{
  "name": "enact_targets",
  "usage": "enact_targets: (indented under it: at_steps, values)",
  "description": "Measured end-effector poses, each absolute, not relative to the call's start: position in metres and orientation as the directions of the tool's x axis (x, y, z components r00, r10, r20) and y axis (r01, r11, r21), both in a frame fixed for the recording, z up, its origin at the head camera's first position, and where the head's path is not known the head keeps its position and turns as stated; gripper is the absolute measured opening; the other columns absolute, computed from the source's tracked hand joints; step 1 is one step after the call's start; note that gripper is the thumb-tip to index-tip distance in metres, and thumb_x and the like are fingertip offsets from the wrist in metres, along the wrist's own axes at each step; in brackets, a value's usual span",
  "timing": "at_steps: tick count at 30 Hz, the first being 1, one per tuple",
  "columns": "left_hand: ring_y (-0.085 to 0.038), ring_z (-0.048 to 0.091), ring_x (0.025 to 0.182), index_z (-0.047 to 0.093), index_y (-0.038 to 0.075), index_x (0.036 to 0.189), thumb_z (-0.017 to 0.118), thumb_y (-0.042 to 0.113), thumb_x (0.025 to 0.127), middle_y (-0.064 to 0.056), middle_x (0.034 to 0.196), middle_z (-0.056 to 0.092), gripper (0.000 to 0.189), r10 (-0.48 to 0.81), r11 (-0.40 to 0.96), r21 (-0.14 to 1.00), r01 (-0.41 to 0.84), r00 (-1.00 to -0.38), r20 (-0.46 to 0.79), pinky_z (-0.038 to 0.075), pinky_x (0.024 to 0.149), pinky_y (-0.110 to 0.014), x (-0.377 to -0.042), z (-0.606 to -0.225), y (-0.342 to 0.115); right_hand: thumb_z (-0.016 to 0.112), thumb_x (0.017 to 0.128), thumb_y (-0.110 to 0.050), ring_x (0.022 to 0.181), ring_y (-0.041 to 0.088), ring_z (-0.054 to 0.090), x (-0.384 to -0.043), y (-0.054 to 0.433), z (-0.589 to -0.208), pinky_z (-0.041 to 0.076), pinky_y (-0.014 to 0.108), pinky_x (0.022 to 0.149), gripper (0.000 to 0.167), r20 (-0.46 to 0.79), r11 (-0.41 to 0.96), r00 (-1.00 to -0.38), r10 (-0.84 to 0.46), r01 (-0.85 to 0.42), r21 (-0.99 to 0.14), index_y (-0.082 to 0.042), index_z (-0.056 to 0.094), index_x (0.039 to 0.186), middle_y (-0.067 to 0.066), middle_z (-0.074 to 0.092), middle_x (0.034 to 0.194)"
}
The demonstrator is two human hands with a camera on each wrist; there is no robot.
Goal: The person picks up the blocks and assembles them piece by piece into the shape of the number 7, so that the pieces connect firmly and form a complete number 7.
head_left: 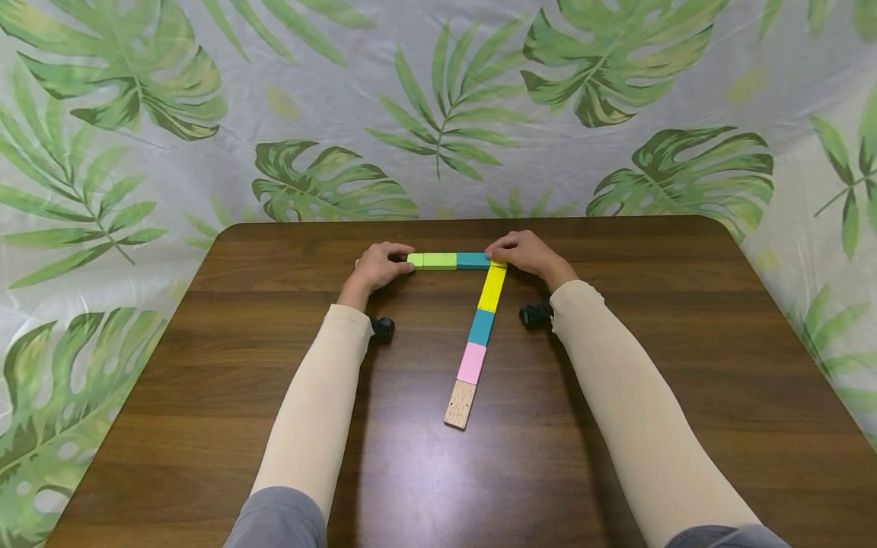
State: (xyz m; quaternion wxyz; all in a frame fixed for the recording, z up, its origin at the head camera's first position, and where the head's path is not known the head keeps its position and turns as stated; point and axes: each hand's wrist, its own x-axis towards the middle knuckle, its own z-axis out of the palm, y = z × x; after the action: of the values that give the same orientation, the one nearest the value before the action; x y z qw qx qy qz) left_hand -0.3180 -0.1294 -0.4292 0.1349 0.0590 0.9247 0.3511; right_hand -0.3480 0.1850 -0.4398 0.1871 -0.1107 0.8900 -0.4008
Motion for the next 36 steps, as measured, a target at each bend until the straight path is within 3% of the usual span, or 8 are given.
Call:
enact_targets:
  at_steps: [11, 18, 26, 31, 36]
  values:
    - [-0.029, 0.048, 0.132, 0.047, 0.018, 0.148, 0.065, 0.030, 0.096, -0.006, 0.128, 0.060, 0.056, 0.180, 0.660, 0.748, -0.066, -0.953, -0.243, 0.005, 0.124, -0.056, -0.316, -0.426, -0.133, 0.049, 0.104, -0.031, 0.137, 0.033, 0.045, -0.347, 0.186, -0.435, 0.036, 0.051, 0.116, 0.040, -0.238, 0.648, -0.906, -0.350, -0.050, -0.760, -0.010, 0.062, 0.135, 0.015, 0.054, 0.145]
    - [-0.028, 0.047, 0.127, 0.046, 0.019, 0.149, 0.063, 0.034, 0.097, -0.006, 0.132, 0.057, 0.057, 0.183, 0.635, 0.766, -0.100, -0.944, -0.275, 0.021, 0.121, -0.050, -0.314, -0.426, -0.134, 0.048, 0.105, -0.030, 0.137, 0.034, 0.045, -0.346, 0.187, -0.436, 0.036, 0.051, 0.115, 0.040, -0.221, 0.638, -0.904, -0.366, -0.071, -0.767, -0.010, 0.061, 0.136, 0.016, 0.054, 0.145]
    - [-0.032, 0.032, 0.148, 0.046, 0.020, 0.149, 0.048, 0.041, 0.104, -0.009, 0.159, 0.038, 0.051, 0.205, 0.627, 0.773, -0.097, -0.937, -0.283, 0.030, 0.119, -0.052, -0.311, -0.427, -0.139, 0.041, 0.106, -0.042, 0.138, 0.039, 0.042, -0.342, 0.201, -0.427, 0.031, 0.056, 0.117, 0.052, -0.277, 0.618, -0.887, -0.369, -0.012, -0.786, -0.011, 0.048, 0.147, 0.017, 0.043, 0.154]
    - [-0.033, 0.038, 0.145, 0.047, 0.015, 0.148, 0.047, 0.038, 0.104, -0.012, 0.156, 0.042, 0.050, 0.231, 0.692, 0.721, -0.035, -0.935, -0.268, 0.035, 0.116, -0.051, -0.306, -0.424, -0.149, 0.041, 0.105, -0.044, 0.135, 0.041, 0.046, -0.327, 0.222, -0.414, 0.036, 0.058, 0.113, 0.056, -0.269, 0.691, -0.883, -0.384, -0.082, -0.718, -0.010, 0.043, 0.149, 0.019, 0.041, 0.154]
    - [-0.037, 0.044, 0.139, 0.045, 0.006, 0.148, 0.047, 0.035, 0.104, -0.019, 0.149, 0.047, 0.053, 0.296, 0.803, 0.589, 0.087, -0.917, -0.268, 0.037, 0.113, -0.052, -0.292, -0.407, -0.164, 0.046, 0.104, -0.041, 0.138, 0.043, 0.041, -0.296, 0.251, -0.395, 0.037, 0.060, 0.110, 0.055, -0.232, 0.753, -0.882, -0.411, -0.185, -0.631, -0.006, 0.045, 0.147, 0.021, 0.041, 0.152]
